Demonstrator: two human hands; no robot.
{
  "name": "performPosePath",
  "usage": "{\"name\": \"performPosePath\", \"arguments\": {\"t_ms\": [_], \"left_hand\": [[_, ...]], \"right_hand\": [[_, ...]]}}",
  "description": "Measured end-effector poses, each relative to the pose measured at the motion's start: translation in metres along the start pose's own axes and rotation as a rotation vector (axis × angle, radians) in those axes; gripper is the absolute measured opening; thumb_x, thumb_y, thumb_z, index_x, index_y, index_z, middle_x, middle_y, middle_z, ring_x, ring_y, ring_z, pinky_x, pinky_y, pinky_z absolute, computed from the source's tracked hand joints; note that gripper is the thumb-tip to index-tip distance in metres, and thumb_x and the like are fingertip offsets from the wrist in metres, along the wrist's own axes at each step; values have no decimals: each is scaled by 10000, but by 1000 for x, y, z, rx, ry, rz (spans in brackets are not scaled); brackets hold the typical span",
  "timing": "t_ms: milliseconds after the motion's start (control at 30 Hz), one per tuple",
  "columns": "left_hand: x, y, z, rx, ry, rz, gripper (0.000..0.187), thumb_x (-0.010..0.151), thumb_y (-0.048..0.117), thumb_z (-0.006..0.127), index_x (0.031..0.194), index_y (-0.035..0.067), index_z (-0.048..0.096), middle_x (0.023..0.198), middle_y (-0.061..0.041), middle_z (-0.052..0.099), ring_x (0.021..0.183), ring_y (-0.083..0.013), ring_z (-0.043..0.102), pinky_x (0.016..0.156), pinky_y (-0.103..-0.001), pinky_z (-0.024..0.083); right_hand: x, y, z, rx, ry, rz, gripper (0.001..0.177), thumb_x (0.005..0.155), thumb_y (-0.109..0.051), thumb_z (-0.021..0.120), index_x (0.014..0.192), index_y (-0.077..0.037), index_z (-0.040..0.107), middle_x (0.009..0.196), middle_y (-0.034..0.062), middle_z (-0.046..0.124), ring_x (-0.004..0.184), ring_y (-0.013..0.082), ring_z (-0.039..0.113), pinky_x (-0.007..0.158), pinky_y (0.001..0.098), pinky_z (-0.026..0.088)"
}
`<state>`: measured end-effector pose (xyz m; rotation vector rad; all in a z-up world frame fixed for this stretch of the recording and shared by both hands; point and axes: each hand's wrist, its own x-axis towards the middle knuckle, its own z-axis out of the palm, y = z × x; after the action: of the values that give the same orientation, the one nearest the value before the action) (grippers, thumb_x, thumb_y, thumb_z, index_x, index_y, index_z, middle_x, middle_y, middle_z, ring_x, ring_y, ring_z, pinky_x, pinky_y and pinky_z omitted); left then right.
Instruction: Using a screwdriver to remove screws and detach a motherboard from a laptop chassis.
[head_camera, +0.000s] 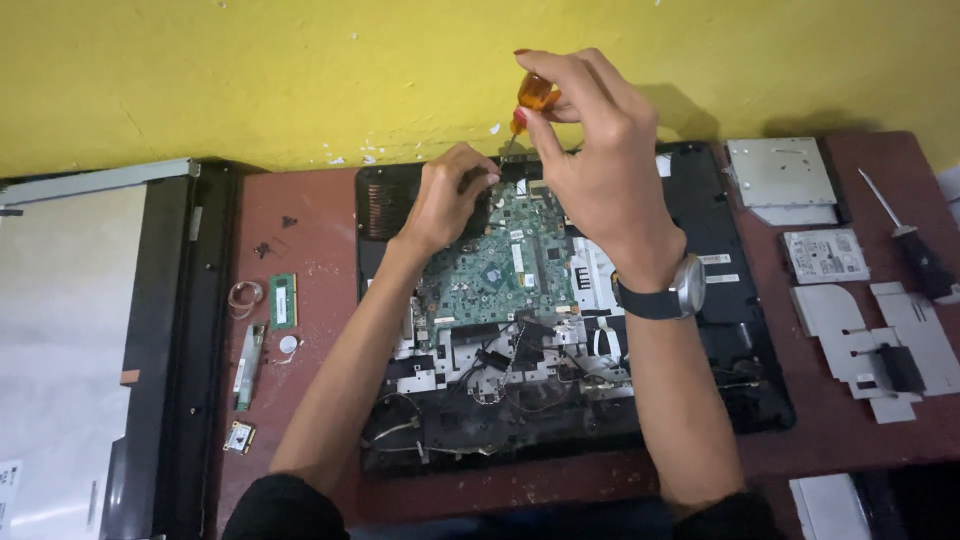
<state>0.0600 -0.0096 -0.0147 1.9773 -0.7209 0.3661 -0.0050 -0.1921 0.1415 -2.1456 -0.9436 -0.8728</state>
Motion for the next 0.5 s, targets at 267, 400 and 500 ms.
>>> {"name": "performPosePath", "arguments": {"t_ms": [267, 400, 500], "left_hand": [[0, 0, 1, 3, -14, -46, 38, 939, -25, 689, 953, 9, 698, 924, -111, 670, 835, -242, 641, 743, -350, 510], [0, 1, 1, 1, -8, -35, 40, 938, -37, 684, 944, 1, 695, 913, -114, 669, 820, -233, 631, 728, -344, 510], [0, -1, 2, -7, -2, -20, 55, 932, -42, 693, 947, 10, 695, 922, -116, 676, 825, -236, 639, 734, -343, 523]], "right_hand": [[1, 1, 1, -5, -3, -4, 369, 980, 188, 749, 1298, 74, 600, 1115, 218, 616, 923, 314, 720, 909, 379, 675], [3, 3, 1, -4, -6, -10, 359, 980, 181, 743, 1295, 65, 617, 1119, 207, 625, 891, 298, 712, 887, 373, 676], [6, 4, 1, 0, -7, -15, 350, 967, 189, 743, 1277, 81, 622, 1108, 214, 628, 895, 301, 713, 868, 364, 677]]}}
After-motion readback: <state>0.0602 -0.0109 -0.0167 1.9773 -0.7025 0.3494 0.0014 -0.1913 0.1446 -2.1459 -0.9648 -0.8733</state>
